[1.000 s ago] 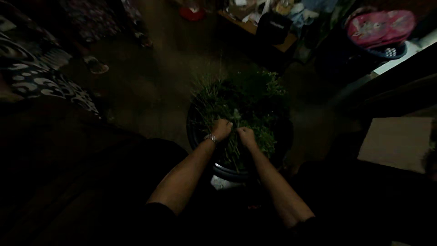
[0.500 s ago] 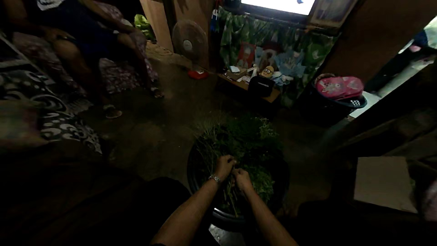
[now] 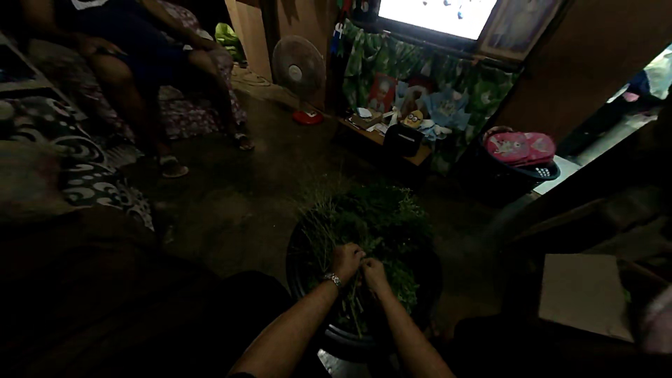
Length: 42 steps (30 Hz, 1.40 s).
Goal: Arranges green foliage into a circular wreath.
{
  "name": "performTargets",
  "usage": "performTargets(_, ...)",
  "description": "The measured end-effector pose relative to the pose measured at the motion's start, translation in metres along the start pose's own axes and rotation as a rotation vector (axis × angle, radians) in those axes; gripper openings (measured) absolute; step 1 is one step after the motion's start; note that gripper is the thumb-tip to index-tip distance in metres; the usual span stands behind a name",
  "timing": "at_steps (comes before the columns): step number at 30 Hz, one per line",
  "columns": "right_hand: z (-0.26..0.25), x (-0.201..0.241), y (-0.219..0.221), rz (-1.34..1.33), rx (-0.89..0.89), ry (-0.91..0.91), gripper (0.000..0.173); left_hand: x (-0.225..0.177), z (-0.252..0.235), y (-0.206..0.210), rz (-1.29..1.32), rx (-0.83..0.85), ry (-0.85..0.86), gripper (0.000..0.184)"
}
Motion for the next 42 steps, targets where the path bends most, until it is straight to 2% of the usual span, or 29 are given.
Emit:
performTargets(2,-0.007,0.000,-0.002,0.000,-0.016,-0.007,0.027,-0.008,0.002,0.000,-0.065,0.015,0.043,0.031)
performTargets(4,-0.016,-0.005,-0.011,0.002,-0.061,0.002,0.032,-0.022,0.008,-0.003,-0.025,0.017,0.083,0.031)
performTargets(8,-0.027,-0.010,-0.012,0.219,0.055,0.009,0.033,-0.030,0.013,-0.023,0.341,-0.056,0.093,0.025)
performTargets(10,-0.025,-0.004,-0.015,0.366,0.136,-0.017,0.040,-0.029,0.015,-0.036,0.497,-0.024,0.069,0.024)
performTargets(13,-0.023,0.029,-0.030,0.461,0.161,-0.073,0.049,-0.028,0.018,-0.046,0.665,0.011,0.005,0.025)
performTargets(18,0.002,0.107,-0.054,0.491,0.260,-0.192,0.038,-0.039,0.028,-0.048,0.860,0.025,0.069,0.012)
performTargets(21,0.027,0.140,-0.058,0.406,0.367,-0.263,0.034,-0.048,0.032,-0.047,0.839,0.054,0.077,0.012)
performTargets(24,0.047,0.152,-0.058,0.351,0.442,-0.333,0.031,-0.052,0.033,-0.048,0.708,0.041,0.081,0.013)
performTargets(26,0.064,0.156,-0.050,0.333,0.473,-0.352,0.043,-0.053,0.036,-0.052,0.536,0.001,0.106,0.013)
performTargets(28,0.071,0.155,-0.048,0.294,0.425,-0.351,0.055,-0.057,0.039,-0.055,0.359,-0.071,0.155,0.017)
performTargets(29,0.070,0.154,-0.050,0.284,0.370,-0.355,0.054,-0.061,0.040,-0.056,0.278,-0.099,0.182,0.020)
performTargets(32,0.066,0.153,-0.057,0.255,0.267,-0.378,0.036,-0.073,0.042,-0.053,0.167,-0.089,0.171,0.020)
performTargets(36,0.070,0.153,-0.059,0.183,0.298,-0.366,0.027,-0.073,0.041,-0.049,0.242,-0.081,0.118,0.014)
performTargets(42,0.078,0.148,-0.061,0.239,0.371,-0.365,0.028,-0.068,0.043,-0.042,0.697,-0.104,0.064,0.013)
Point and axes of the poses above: each hand's wrist, its own z-axis away from the middle knuckle, its own y-axis out of the palm, x = y × z, the point moved 10 cm from there along -z, towards the middle knuckle, and after that the axes turned 11 degrees about -z, right-handed, at the moved point
